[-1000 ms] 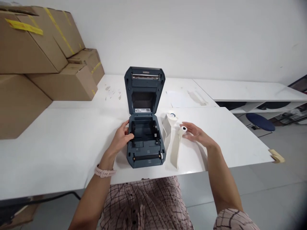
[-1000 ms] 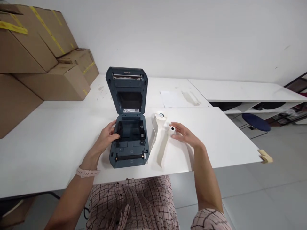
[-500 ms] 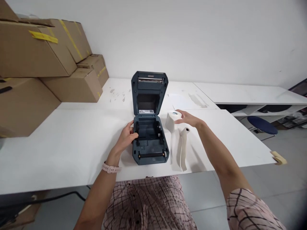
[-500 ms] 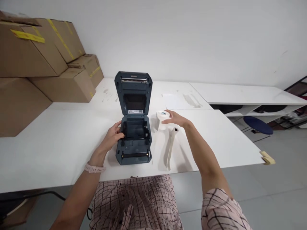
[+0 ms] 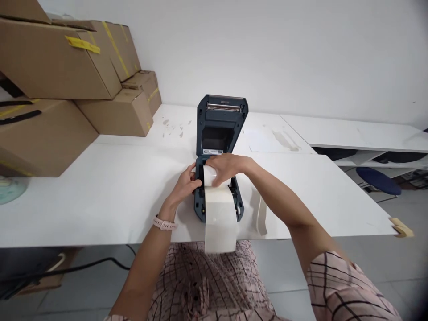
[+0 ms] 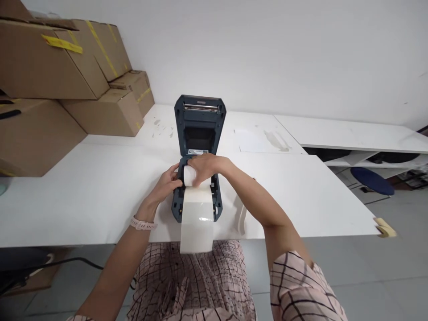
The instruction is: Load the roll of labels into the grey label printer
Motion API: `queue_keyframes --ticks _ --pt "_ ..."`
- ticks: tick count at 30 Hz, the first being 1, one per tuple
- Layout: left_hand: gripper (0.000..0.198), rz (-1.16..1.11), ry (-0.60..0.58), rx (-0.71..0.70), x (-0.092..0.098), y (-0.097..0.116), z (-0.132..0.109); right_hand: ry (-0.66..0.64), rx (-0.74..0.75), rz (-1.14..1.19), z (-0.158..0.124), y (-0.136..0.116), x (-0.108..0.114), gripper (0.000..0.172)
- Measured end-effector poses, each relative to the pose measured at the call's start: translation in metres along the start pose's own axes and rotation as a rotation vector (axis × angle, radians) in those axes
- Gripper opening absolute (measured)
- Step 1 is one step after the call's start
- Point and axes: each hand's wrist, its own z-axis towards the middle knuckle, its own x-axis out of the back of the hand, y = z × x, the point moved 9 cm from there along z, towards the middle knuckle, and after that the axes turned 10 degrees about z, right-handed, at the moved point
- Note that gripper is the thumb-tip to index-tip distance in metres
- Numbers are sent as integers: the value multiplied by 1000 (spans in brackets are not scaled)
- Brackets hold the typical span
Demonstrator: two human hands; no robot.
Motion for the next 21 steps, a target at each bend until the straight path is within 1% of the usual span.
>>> queue_keyframes --ticks 2,3,5,7,9,11,12,14,16,17,19,21 --pt "96 6 -3 -1 0 -1 0 -27 -36 -34 9 10 -12 58" --pt "96 9 -3 0 0 -1 0 -32 -39 -32 10 15 -16 60" --pt "96 11 -2 4 0 -2 0 2 -19 -10 1 20 -22 64" --pt "96 9 1 4 1 -1 0 124 46 5 -22 14 -23 63" --pt "96 8 8 2 1 -1 0 271 128 24 -54 -2 -29 59" --pt "96 0 4 2 1 -1 0 357 183 71 -85 -20 -48 59" --pt "96 -5 1 4 0 -1 0 367 194 91 -97 -28 -62 62" --pt "94 -11 1 7 0 0 -1 369 194 108 -112 -39 -89 68" --pt "92 -8 8 8 0 0 -1 382 184 101 -116 -44 -109 72" --pt "92 -5 15 6 1 0 -1 395 180 93 -116 -45 -114 74" --pt "91 -11 19 -8 0 2 -2 424 176 81 -113 -45 -119 76" --pt "91 -19 19 -21 0 2 -1 444 174 76 -110 -44 -119 80"
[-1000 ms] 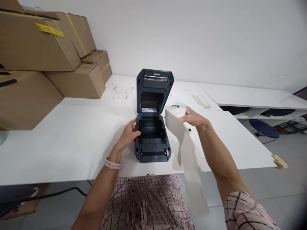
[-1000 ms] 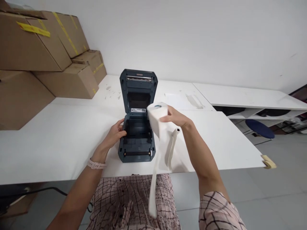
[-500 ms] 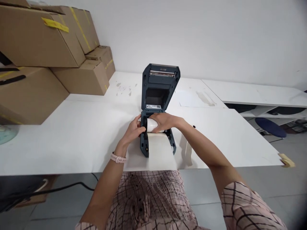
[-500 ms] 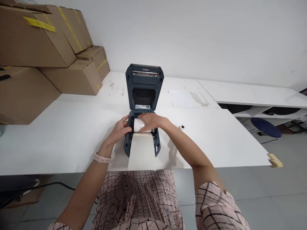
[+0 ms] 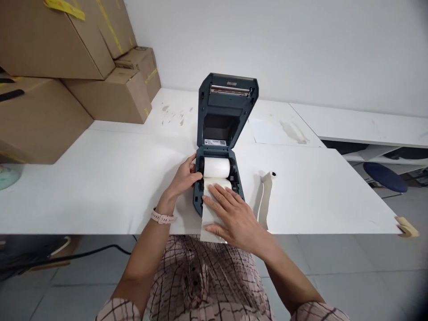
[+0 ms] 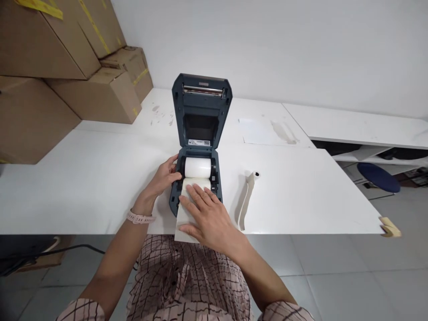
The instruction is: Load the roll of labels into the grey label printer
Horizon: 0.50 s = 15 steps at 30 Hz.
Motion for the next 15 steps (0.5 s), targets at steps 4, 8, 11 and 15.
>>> queue_keyframes --ticks 4,8,11,15 --pt "90 0 7 6 0 -1 1 10 19 -26 3 -1 0 83" --pt "91 -5 27 20 2 -1 2 55 22 -85 -2 -7 -9 96" --pt "92 -8 30 30 3 -5 1 148 -14 -127 -13 -16 -17 105" --pt "87 34 87 3 14 -11 3 248 -42 -203 -28 -31 -22 89"
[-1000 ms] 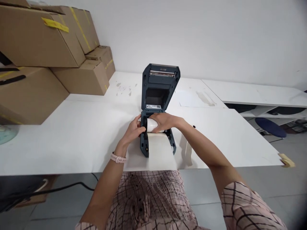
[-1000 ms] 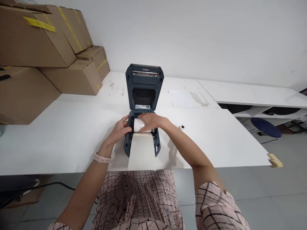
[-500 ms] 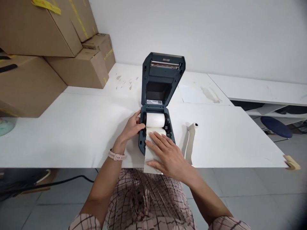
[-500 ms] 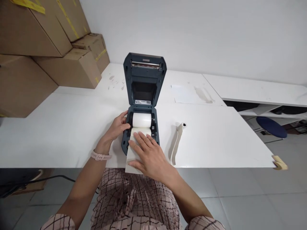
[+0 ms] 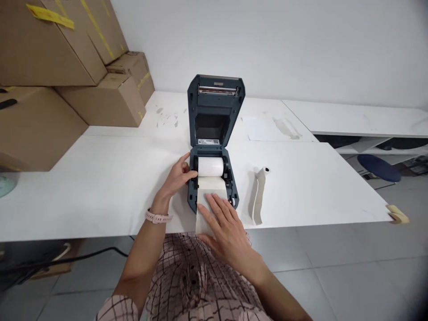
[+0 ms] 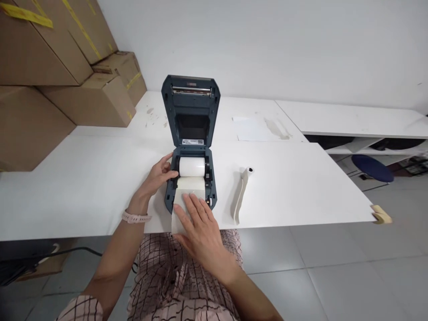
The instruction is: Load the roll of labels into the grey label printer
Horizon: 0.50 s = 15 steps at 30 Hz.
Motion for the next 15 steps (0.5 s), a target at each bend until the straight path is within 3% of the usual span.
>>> queue_keyframes --ticks 3,7,10,13,15 --pt "74 28 233 -177 28 28 11 21 8 0 -4 -3 4 77" --pt "68 144 412 -570 52 130 37 10 47 48 -7 1 10 69" --pt "63 203 375 -637 54 199 75 -2 80 91 -12 1 14 65" --pt "55 141 189 -452 44 220 110 -5 106 110 -18 -1 18 62" --pt "55 113 159 -426 39 222 105 -4 113 115 -21 -2 19 61"
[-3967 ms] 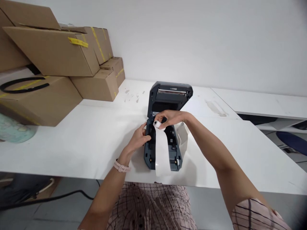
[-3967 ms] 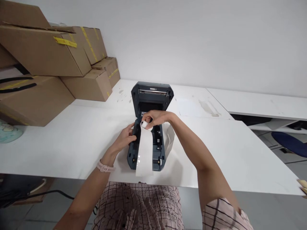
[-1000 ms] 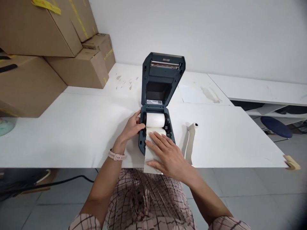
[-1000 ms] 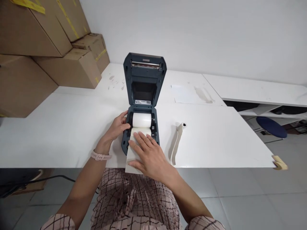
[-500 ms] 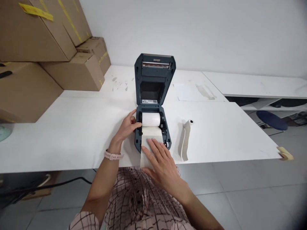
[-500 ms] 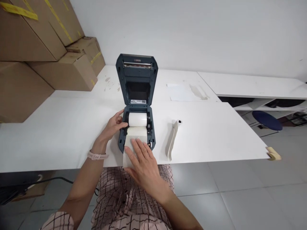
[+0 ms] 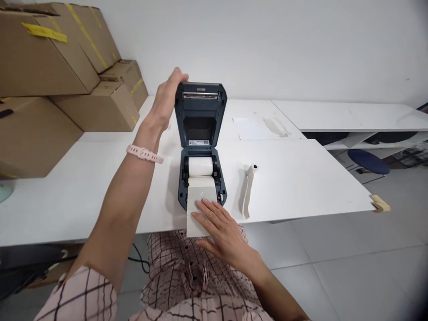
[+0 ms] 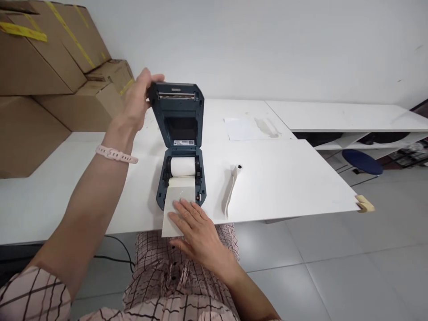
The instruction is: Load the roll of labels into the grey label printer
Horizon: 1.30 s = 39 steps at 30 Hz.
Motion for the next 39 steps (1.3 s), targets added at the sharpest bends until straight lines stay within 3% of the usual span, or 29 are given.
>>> queue_keyframes --ticks 3,6,10,14,17,20,23,24,25,28,30,34,39 --pt "55 -43 112 -137 8 18 -50 31 12 -1 -2 -1 0 59" --pt "46 38 142 -346 3 37 -132 95 38 -28 -6 -1 -4 54" --pt "32 332 84 -351 -24 19 -220 155 106 -10 -20 -8 -9 47" --pt "36 496 116 -465 -42 -1 -271 322 218 141 -38 -24 11 37" --pt "37 436 185 -466 -44 -8 -284 621 102 309 -42 -10 45 49" --pt "30 311 310 -368 -39 -13 -285 868 -298 571 -32 43 56 57" --pt "15 212 441 -202 -33 -27 -284 844 -633 955 -7 93 30 72" --pt "17 173 474 -113 -31 -37 -284 804 -693 1084 1 104 18 79" --pt "34 127 486 -9 -30 -48 -285 765 -735 1196 8 111 8 84" --pt "77 -69 355 290 -41 -84 -286 668 -786 1367 14 123 -12 90" --pt "78 -196 204 390 -54 -94 -288 619 -768 1308 11 126 -16 89" --pt "71 -230 49 384 -65 -90 -287 515 -670 1084 7 126 -18 79" --pt "74 -205 83 347 -58 -88 -277 558 -618 1010 6 131 -15 78"
